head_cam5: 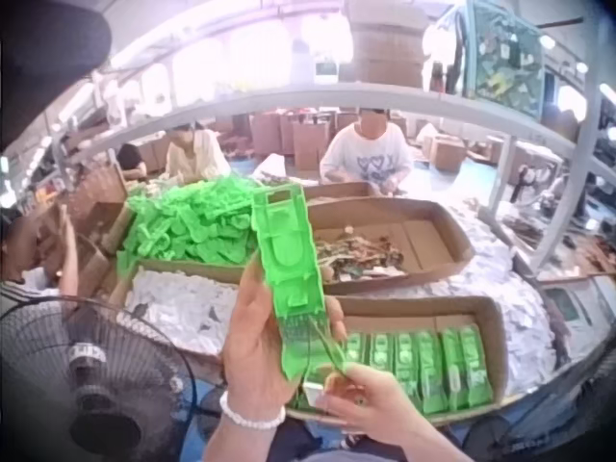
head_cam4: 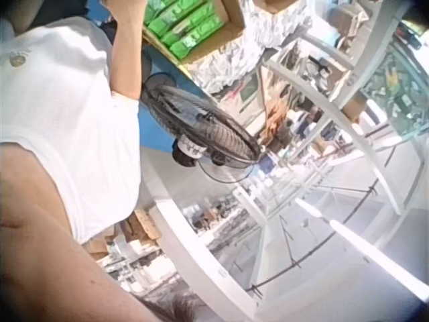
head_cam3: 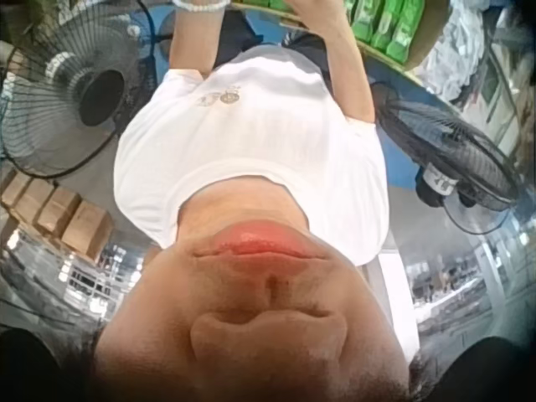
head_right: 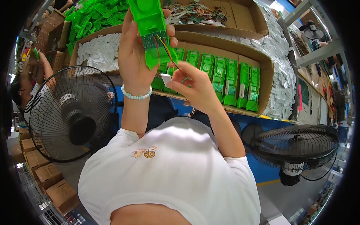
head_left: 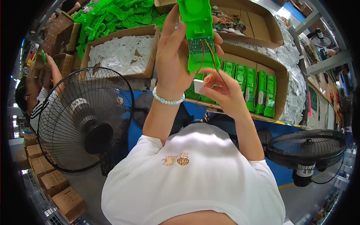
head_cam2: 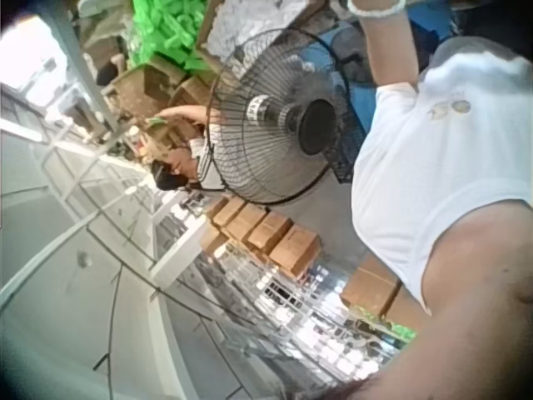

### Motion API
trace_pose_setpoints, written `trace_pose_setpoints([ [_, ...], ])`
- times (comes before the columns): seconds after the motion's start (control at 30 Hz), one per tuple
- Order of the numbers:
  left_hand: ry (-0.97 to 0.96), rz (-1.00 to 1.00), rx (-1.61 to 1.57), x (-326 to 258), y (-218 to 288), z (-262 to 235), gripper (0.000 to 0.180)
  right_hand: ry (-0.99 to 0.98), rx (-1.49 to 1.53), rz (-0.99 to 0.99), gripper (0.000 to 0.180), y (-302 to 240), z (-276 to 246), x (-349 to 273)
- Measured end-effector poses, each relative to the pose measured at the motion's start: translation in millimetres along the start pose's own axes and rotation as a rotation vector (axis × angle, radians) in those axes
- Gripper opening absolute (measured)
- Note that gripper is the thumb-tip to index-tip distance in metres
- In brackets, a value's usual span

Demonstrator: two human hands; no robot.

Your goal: The person assembles circuit boards and wires into green plastic housing units by hand, then caps the assembled units with white plastic caps.

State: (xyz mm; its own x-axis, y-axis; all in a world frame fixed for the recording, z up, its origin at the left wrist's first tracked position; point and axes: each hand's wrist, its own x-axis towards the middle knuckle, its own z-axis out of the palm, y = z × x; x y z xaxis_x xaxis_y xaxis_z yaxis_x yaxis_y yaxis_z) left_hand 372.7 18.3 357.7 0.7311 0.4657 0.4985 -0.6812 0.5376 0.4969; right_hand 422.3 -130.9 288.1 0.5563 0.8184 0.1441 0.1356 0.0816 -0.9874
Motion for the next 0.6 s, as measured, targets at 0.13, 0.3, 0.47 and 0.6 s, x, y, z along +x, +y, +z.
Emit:
trace_pose_setpoints([
  [0.13, -0.037, 0.105, 0.136, -0.7, -2.3, -20.9, 0.047, -0.124, 0.009, -0.008, 0.021, 5.8, -1.4, 1.2],
  [0.3, 0.06, 0.162, 0.394, -1.8, 5.2, -35.2, 0.046, -0.245, 0.373, 0.221, 0.016, -12.4, -13.0, -14.8],
  [0.47, -0.016, 0.089, 0.144, -2.6, 8.5, -46.7, 0.051, -0.178, 0.304, 0.298, 0.015, -8.2, -35.4, -13.6],
  [0.6, -0.018, 0.036, 0.05, -8.9, 4.5, -43.9, 0.045, -0.192, 0.25, 0.295, 0.016, -13.3, -35.5, -11.1],
])
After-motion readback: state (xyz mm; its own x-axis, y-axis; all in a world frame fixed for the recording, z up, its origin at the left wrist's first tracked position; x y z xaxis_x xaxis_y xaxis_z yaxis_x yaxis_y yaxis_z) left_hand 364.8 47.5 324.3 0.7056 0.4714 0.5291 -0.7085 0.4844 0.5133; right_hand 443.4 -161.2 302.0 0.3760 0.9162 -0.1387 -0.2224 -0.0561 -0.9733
